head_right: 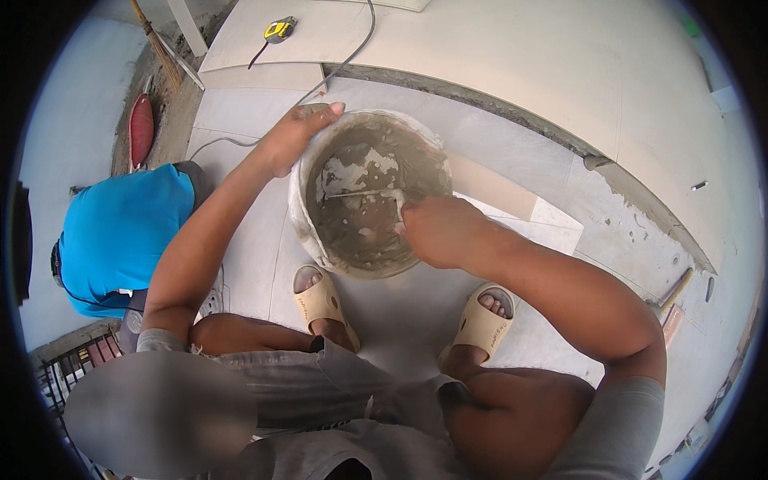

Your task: The person scoops adhesive from a bucket using a trowel and spreads it along a floor edge. They then place a long white tile onto the adhesive and tap it into place with a rubber mallet.

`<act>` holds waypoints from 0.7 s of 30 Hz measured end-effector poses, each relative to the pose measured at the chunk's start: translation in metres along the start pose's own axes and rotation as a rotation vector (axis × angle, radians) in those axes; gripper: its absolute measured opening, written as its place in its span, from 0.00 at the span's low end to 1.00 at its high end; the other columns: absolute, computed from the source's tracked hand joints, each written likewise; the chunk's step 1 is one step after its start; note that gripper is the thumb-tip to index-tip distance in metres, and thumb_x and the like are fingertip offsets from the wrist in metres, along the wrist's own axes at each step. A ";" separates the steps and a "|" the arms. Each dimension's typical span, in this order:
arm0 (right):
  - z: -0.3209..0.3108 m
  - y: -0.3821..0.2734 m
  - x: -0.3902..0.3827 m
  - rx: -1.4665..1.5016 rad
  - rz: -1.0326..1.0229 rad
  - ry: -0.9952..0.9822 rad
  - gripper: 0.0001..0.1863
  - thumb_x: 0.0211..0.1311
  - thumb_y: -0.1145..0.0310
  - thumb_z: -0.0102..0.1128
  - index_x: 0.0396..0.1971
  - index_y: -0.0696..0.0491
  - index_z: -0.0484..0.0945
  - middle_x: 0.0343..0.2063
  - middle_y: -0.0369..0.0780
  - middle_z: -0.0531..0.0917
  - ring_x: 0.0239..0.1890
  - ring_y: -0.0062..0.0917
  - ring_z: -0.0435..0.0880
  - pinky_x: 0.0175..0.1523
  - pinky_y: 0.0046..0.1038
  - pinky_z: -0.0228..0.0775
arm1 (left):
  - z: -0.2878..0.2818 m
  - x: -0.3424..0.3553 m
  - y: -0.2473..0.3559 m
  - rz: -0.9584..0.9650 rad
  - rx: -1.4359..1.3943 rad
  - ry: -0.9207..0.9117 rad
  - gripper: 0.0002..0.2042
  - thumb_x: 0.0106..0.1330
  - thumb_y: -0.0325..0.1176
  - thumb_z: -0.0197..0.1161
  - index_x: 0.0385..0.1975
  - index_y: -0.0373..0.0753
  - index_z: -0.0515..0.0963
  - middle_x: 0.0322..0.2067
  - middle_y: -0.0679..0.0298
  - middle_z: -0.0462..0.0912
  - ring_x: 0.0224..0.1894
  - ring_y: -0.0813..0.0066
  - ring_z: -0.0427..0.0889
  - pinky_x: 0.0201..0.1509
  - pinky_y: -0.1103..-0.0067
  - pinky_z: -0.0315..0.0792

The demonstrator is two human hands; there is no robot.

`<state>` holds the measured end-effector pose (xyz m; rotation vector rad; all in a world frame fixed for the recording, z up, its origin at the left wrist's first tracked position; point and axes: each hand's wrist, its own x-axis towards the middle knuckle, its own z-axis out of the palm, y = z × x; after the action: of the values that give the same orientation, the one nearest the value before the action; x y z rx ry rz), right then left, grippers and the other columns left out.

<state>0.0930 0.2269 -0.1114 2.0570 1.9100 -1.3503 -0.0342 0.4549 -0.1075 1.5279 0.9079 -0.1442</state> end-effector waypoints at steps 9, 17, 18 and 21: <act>-0.023 0.023 0.005 -0.187 -0.144 -0.167 0.16 0.69 0.61 0.49 0.39 0.60 0.78 0.29 0.48 0.84 0.36 0.44 0.84 0.43 0.42 0.75 | 0.008 0.002 -0.004 -0.017 0.065 0.087 0.32 0.67 0.55 0.57 0.53 0.27 0.75 0.45 0.49 0.82 0.46 0.65 0.81 0.55 0.74 0.73; -0.016 0.040 0.011 0.060 -0.181 0.084 0.17 0.69 0.62 0.49 0.40 0.62 0.77 0.27 0.51 0.83 0.35 0.43 0.85 0.41 0.41 0.76 | 0.028 0.002 0.008 -0.012 0.113 0.140 0.26 0.66 0.54 0.59 0.43 0.31 0.80 0.35 0.58 0.84 0.38 0.73 0.81 0.45 0.77 0.75; -0.002 0.043 0.022 -0.002 -0.237 0.089 0.16 0.69 0.62 0.49 0.40 0.62 0.78 0.28 0.51 0.83 0.35 0.43 0.85 0.41 0.41 0.76 | 0.028 0.003 0.012 -0.021 0.111 0.136 0.27 0.67 0.54 0.58 0.44 0.30 0.80 0.37 0.56 0.84 0.41 0.72 0.81 0.48 0.77 0.74; 0.003 0.045 0.026 -0.116 -0.366 0.077 0.16 0.68 0.63 0.50 0.39 0.61 0.78 0.29 0.51 0.83 0.35 0.43 0.85 0.41 0.41 0.76 | 0.024 -0.001 0.019 -0.019 0.080 0.078 0.26 0.68 0.53 0.58 0.43 0.31 0.80 0.37 0.57 0.83 0.42 0.74 0.79 0.50 0.76 0.73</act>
<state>0.1254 0.2347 -0.1516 1.7931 2.4265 -1.1918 -0.0133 0.4351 -0.0974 1.6082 0.9889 -0.1371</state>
